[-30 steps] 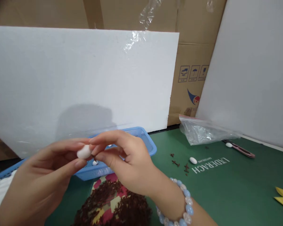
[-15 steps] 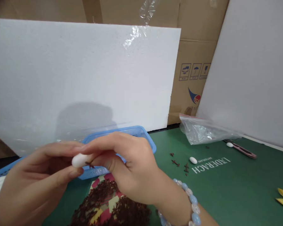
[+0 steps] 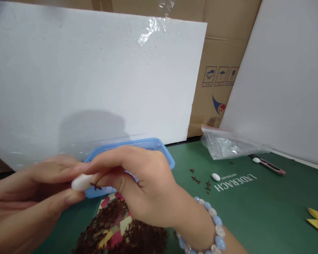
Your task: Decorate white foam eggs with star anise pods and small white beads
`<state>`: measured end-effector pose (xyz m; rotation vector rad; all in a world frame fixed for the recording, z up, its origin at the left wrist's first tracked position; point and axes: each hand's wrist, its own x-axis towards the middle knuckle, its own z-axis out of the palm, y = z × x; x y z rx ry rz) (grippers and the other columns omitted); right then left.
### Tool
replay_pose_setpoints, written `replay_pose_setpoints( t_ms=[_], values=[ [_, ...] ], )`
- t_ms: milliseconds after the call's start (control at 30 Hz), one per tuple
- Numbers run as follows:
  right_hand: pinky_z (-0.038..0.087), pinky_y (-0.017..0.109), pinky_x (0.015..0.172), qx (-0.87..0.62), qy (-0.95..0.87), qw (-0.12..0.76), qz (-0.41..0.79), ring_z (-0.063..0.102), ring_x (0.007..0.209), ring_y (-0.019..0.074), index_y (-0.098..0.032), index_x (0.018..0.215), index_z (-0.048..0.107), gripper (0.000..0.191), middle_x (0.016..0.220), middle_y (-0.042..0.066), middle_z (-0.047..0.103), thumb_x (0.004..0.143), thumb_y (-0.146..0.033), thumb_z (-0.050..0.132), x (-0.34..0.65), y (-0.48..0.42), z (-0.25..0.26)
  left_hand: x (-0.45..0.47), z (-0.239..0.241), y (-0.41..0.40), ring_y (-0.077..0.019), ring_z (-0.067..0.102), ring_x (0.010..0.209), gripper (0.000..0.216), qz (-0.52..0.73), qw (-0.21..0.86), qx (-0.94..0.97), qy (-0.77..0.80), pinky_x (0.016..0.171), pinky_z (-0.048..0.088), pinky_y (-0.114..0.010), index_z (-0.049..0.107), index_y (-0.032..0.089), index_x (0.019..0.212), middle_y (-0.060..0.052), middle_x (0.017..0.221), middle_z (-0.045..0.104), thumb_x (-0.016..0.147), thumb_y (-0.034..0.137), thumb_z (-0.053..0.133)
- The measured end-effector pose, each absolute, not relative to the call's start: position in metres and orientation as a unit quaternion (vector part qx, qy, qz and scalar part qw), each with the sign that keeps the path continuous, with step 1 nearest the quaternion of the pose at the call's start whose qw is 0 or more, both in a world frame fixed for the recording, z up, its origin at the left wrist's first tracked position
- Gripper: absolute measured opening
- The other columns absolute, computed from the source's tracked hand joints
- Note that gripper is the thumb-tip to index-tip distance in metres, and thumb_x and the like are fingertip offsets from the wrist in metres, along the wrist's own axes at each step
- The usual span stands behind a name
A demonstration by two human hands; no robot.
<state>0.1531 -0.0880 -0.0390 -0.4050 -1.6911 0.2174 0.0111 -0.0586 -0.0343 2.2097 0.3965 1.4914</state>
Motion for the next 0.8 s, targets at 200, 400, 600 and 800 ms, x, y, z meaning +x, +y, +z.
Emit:
replay_pose_setpoints(
  t_ms=[200,400,600,800],
  values=[
    [0.046,0.012,0.063,-0.176,-0.744,0.635,0.106,0.053,0.071,0.005,-0.021,0.08,0.051,0.03,0.071,-0.004,0.057,0.066,0.003,0.042,0.153,-0.088,-0.041,0.01,-0.03,-0.06,-0.0073,0.053,0.059,0.016,0.524,0.162,0.823,0.151,0.052,0.047,-0.009,0.055,0.025,0.072,0.005,0.067,0.058,0.059,0.015,0.055],
    [0.047,0.013,0.06,-0.184,-0.742,0.635,0.108,0.055,0.068,0.0059,-0.02,0.075,0.051,0.024,0.067,-0.004,0.058,0.066,0.001,0.044,0.151,-0.087,-0.041,0.008,-0.029,-0.061,-0.006,0.053,0.062,0.013,0.507,0.174,0.828,0.163,0.054,0.045,-0.009,0.054,0.024,0.07,0.005,0.069,0.057,0.061,0.015,0.054],
    [0.049,0.016,0.054,-0.201,-0.73,0.648,0.084,0.056,0.062,0.0082,-0.022,0.072,0.051,0.021,0.065,-0.004,0.058,0.065,-0.002,0.046,0.149,-0.084,-0.044,0.005,-0.029,-0.059,-0.0047,0.052,0.063,0.013,0.49,0.179,0.838,0.16,0.056,0.043,-0.008,0.054,0.025,0.072,0.006,0.069,0.056,0.063,0.016,0.052],
    [0.048,0.019,0.055,-0.206,-0.718,0.664,0.024,0.056,0.062,0.0087,-0.024,0.075,0.051,0.021,0.065,-0.003,0.059,0.067,-0.005,0.046,0.147,-0.082,-0.052,0.005,-0.031,-0.06,-0.003,0.051,0.067,0.016,0.493,0.186,0.835,0.16,0.06,0.042,-0.004,0.053,0.027,0.075,0.008,0.071,0.056,0.063,0.015,0.051]
  ],
)
